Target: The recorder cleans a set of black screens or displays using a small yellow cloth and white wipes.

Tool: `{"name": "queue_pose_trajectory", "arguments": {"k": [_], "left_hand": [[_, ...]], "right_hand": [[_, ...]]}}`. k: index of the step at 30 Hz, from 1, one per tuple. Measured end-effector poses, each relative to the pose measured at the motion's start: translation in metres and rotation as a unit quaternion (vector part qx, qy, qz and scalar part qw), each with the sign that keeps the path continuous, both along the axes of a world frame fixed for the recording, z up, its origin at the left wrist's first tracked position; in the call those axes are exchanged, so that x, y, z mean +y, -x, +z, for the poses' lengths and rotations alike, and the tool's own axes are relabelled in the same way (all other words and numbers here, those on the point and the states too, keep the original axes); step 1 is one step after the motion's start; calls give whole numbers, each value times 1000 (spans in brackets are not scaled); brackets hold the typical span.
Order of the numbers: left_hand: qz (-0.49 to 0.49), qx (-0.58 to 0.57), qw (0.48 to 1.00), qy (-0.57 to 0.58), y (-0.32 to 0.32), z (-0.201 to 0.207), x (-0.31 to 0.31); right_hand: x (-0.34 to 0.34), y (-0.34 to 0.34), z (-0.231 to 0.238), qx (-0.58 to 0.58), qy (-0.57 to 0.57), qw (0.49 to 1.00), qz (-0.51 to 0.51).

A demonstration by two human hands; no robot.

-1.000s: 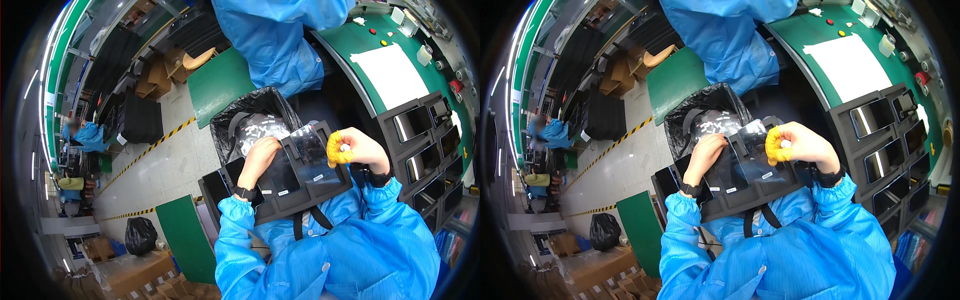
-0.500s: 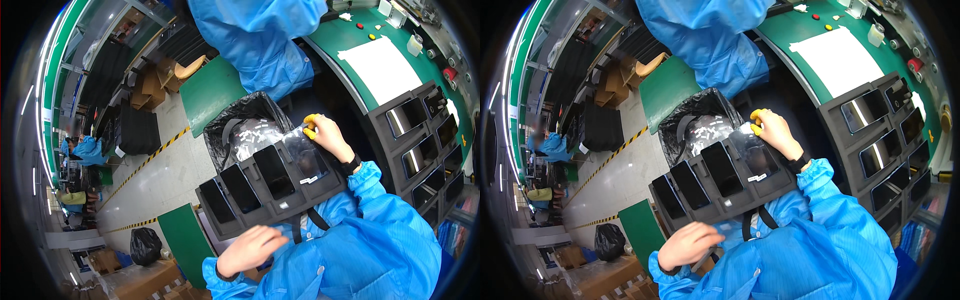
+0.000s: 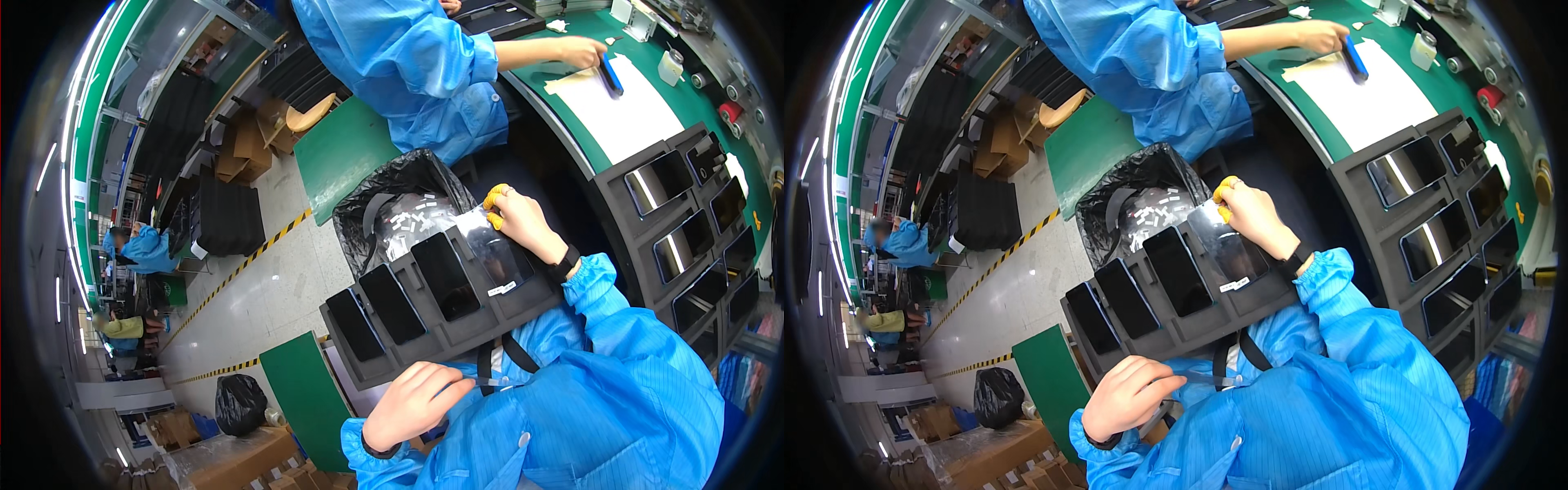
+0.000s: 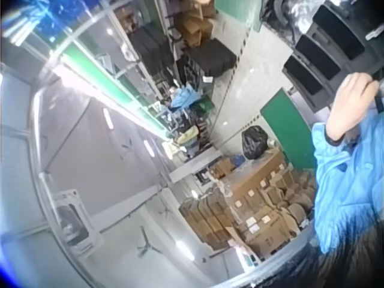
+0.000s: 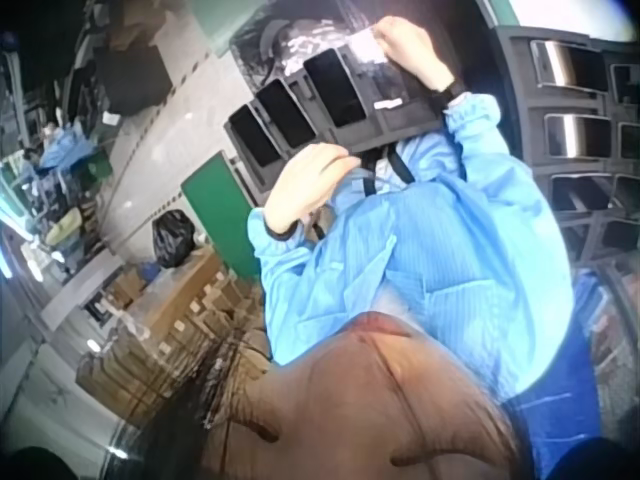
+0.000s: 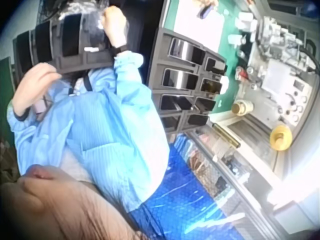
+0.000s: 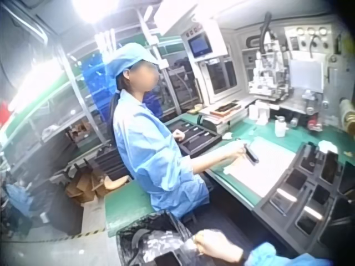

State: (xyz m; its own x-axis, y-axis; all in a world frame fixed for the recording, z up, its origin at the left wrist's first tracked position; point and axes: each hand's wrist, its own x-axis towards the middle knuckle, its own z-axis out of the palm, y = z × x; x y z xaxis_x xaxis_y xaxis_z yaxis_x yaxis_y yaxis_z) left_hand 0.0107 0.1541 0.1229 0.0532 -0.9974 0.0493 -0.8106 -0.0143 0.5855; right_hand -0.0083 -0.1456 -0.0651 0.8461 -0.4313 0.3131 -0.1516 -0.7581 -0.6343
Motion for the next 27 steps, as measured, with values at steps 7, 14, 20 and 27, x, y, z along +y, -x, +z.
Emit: {"name": "queue_pose_trajectory", "arguments": {"k": [7,14,20,27], "left_hand": [[-11,-13,1000,1,4,-10,-21],[70,4,997,15,16,-29,-32],[121,-151,972,130,6,-20,-40],[345,-315,859,209,-92,7,-64]], "right_hand": [[4,10,-2,-17,52,996,65],[57,93,102,-3,-268,924,274],[45,113,119,-45,-378,890,253],[36,106,80,-197,-710,672,76]]}}
